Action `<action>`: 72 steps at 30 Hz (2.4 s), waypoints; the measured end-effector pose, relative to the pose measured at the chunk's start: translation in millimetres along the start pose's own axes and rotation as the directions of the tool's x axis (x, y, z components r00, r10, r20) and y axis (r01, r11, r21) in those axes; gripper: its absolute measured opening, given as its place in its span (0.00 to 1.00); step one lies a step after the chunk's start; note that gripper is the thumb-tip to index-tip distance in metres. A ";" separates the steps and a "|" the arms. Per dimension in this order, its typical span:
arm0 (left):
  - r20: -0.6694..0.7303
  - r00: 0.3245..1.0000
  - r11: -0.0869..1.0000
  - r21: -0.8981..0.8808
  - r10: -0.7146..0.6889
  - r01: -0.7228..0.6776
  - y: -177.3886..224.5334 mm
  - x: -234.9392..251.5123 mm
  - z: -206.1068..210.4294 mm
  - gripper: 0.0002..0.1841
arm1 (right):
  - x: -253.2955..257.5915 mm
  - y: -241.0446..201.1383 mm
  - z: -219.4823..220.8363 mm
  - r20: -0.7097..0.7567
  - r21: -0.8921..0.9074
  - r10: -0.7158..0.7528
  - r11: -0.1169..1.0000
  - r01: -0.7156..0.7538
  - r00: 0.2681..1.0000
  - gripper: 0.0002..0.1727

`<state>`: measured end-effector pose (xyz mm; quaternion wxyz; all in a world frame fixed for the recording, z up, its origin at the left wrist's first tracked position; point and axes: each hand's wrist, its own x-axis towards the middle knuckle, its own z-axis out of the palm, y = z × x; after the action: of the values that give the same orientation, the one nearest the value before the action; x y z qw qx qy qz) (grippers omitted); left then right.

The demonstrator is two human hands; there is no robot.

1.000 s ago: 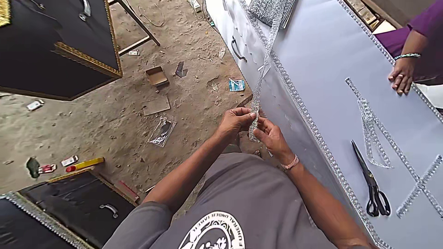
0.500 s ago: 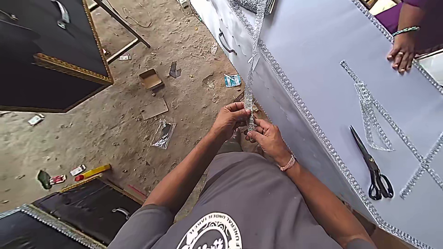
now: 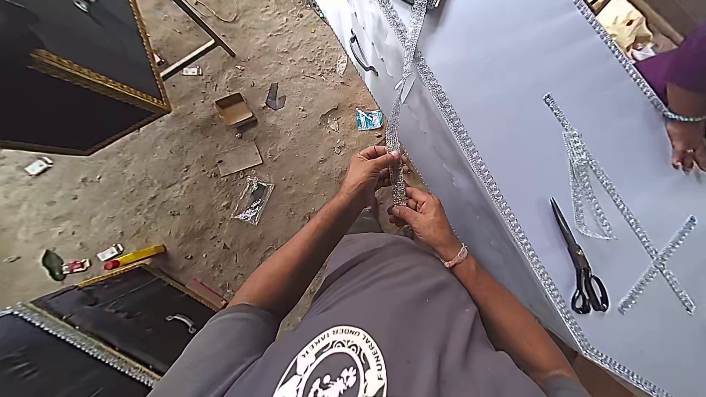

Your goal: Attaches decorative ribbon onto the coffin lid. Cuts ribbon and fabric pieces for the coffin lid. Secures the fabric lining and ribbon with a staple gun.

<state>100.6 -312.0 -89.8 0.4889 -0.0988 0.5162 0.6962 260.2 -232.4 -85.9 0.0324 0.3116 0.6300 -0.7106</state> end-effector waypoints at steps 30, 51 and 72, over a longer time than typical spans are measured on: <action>-0.027 0.997 0.996 0.040 0.079 -0.078 19.6 -24.9 10.8 0.08 | -237.7 47.4 -230.4 -0.737 -0.642 -0.322 0.606 -0.468 0.594 0.25; -0.056 0.996 0.987 0.152 0.066 -0.057 22.6 -27.4 24.6 0.07 | -271.6 60.2 -276.2 -0.508 -0.723 0.059 0.513 -0.462 0.859 0.20; 0.252 0.966 0.991 0.130 -0.066 0.034 134.9 9.9 -93.3 0.08 | -0.3 -61.2 -87.6 0.508 0.000 0.078 0.996 -0.091 0.858 0.39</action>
<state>-44.2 -380.9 -53.9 0.5740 0.0094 0.4886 0.6570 268.8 -139.8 -33.2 0.2242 0.1413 0.5763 -0.7730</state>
